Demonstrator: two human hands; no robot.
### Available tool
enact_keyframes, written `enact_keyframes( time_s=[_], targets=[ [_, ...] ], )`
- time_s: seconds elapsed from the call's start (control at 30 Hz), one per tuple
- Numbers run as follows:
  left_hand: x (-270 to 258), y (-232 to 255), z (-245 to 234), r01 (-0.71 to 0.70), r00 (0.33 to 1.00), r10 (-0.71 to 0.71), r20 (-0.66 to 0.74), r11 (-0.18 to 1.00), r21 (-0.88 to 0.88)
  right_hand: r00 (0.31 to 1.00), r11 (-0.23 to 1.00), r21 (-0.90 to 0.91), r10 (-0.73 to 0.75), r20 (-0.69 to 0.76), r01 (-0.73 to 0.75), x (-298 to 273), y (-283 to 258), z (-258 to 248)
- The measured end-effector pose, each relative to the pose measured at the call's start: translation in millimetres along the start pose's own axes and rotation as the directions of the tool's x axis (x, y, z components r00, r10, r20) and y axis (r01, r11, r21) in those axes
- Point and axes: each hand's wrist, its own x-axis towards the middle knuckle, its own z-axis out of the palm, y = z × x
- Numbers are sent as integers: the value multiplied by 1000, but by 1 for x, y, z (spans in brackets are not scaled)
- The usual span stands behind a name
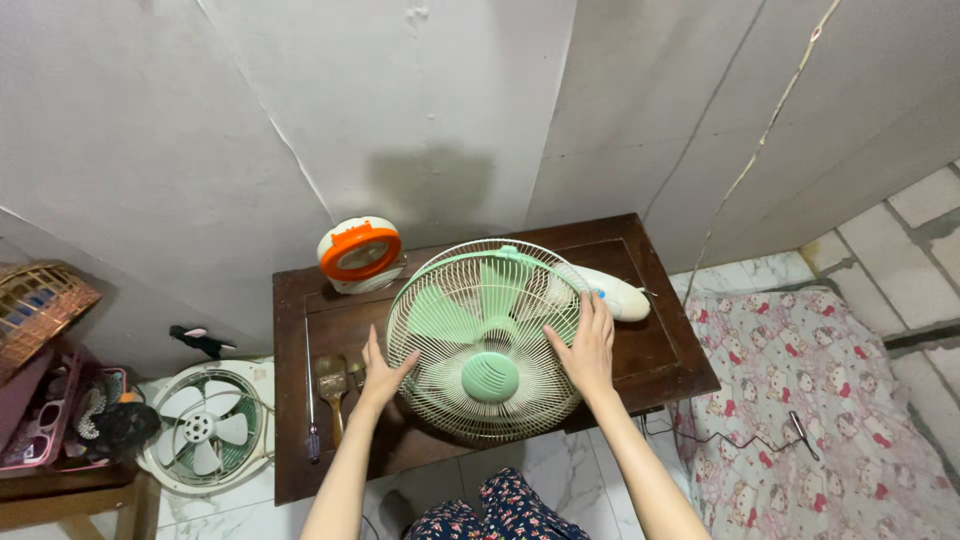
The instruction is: The person uses a screwdriver to adjust and tighten screws on the front grill of a green electric fan placed on a wooden table. The person repeatedly repositions the grill and secures it in place.
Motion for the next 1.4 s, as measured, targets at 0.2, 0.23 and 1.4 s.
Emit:
enact_keyframes(
  time_s=[0.2,0.23,1.4],
  targets=[
    [4,3,6,20,999,-19,-34,999,41,992,997,70,34,124,-43,15,22,-2],
    [4,3,7,23,999,-22,-30,999,42,991,997,74,28,129,-37,17,24,-2],
    [-5,5,13,29,999,-27,-21,993,117,990,959,282,-22,138,-18,19,33,1]
  ],
)
